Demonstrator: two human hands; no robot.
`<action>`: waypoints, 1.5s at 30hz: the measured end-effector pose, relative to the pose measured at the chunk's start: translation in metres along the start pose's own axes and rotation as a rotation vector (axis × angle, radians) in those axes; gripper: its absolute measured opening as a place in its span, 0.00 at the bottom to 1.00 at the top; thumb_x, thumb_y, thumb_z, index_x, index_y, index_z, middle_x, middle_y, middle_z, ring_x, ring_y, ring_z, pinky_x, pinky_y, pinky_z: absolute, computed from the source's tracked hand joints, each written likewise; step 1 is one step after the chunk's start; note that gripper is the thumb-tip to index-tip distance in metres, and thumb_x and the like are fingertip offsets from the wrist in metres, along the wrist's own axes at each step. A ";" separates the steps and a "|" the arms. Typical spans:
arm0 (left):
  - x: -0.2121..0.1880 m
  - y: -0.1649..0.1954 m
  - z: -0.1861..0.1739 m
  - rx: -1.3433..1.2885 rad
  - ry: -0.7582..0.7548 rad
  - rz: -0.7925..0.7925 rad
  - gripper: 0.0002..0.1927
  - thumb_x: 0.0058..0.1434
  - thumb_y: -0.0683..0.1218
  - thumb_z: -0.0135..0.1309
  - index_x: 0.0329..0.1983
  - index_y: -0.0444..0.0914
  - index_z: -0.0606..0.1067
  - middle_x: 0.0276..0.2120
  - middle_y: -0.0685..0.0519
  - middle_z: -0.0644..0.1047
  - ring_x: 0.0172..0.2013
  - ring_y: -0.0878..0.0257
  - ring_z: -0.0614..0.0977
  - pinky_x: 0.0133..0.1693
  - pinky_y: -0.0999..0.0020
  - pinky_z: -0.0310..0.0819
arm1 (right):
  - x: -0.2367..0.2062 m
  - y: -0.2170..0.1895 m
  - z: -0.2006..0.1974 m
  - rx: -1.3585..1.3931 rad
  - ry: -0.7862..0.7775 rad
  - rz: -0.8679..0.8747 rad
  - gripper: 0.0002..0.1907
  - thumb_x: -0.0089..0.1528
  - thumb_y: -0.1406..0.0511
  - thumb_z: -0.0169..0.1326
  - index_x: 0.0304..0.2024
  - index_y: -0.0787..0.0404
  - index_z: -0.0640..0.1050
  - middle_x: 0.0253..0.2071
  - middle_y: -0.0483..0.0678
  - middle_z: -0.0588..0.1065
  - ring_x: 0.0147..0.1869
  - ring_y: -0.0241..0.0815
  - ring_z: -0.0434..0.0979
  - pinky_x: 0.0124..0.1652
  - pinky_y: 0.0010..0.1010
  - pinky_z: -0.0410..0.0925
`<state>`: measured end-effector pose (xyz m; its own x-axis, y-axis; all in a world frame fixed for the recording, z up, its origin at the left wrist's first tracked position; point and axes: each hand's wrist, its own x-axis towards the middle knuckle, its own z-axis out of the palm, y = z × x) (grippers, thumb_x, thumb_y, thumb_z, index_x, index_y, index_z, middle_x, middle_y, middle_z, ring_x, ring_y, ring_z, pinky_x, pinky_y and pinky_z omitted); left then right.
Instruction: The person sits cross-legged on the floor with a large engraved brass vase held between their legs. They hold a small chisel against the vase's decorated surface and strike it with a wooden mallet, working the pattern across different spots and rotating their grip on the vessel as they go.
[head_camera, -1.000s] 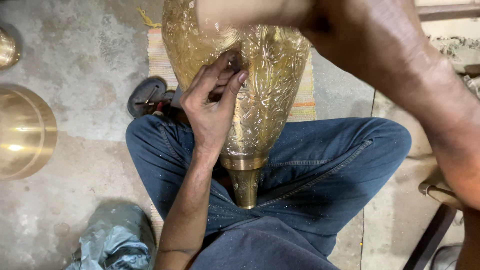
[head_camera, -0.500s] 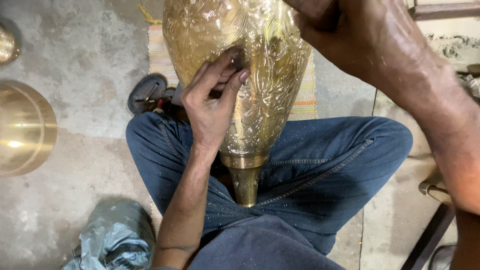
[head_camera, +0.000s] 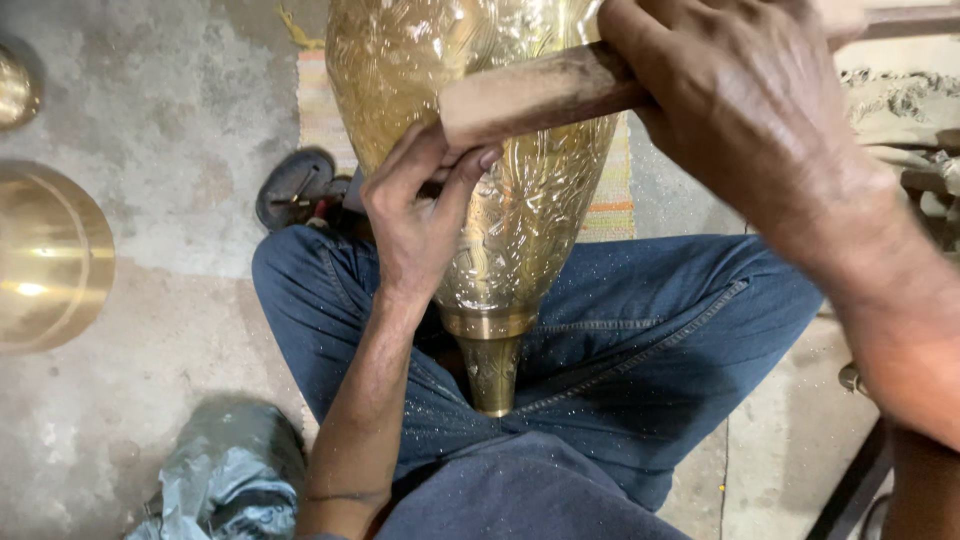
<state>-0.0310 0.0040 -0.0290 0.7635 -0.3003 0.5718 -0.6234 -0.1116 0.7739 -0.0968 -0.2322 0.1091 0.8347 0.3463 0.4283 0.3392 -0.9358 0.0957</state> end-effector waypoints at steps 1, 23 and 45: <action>0.000 -0.001 0.000 -0.036 -0.008 -0.001 0.14 0.68 0.41 0.65 0.55 0.39 0.78 0.46 0.49 0.83 0.45 0.62 0.89 0.46 0.70 0.90 | -0.001 -0.002 -0.001 -0.147 0.013 -0.059 0.10 0.65 0.71 0.64 0.41 0.64 0.74 0.36 0.52 0.77 0.40 0.51 0.80 0.41 0.44 0.72; 0.003 -0.002 -0.013 0.016 -0.147 -0.042 0.14 0.68 0.42 0.62 0.56 0.37 0.79 0.43 0.51 0.82 0.41 0.64 0.86 0.41 0.72 0.85 | -0.029 -0.009 0.007 0.158 0.058 0.221 0.10 0.73 0.67 0.57 0.53 0.63 0.72 0.43 0.49 0.76 0.47 0.42 0.78 0.50 0.36 0.72; -0.002 -0.004 0.013 -0.207 0.141 -0.175 0.18 0.68 0.43 0.63 0.60 0.41 0.76 0.42 0.53 0.85 0.40 0.66 0.89 0.33 0.74 0.87 | -0.022 0.033 0.061 -0.211 -0.056 0.157 0.09 0.72 0.66 0.59 0.49 0.65 0.74 0.41 0.50 0.78 0.45 0.45 0.80 0.45 0.42 0.73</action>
<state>-0.0322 -0.0072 -0.0368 0.8810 -0.1575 0.4461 -0.4441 0.0494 0.8946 -0.0775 -0.2672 0.0482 0.8945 0.1935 0.4029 0.1107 -0.9693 0.2197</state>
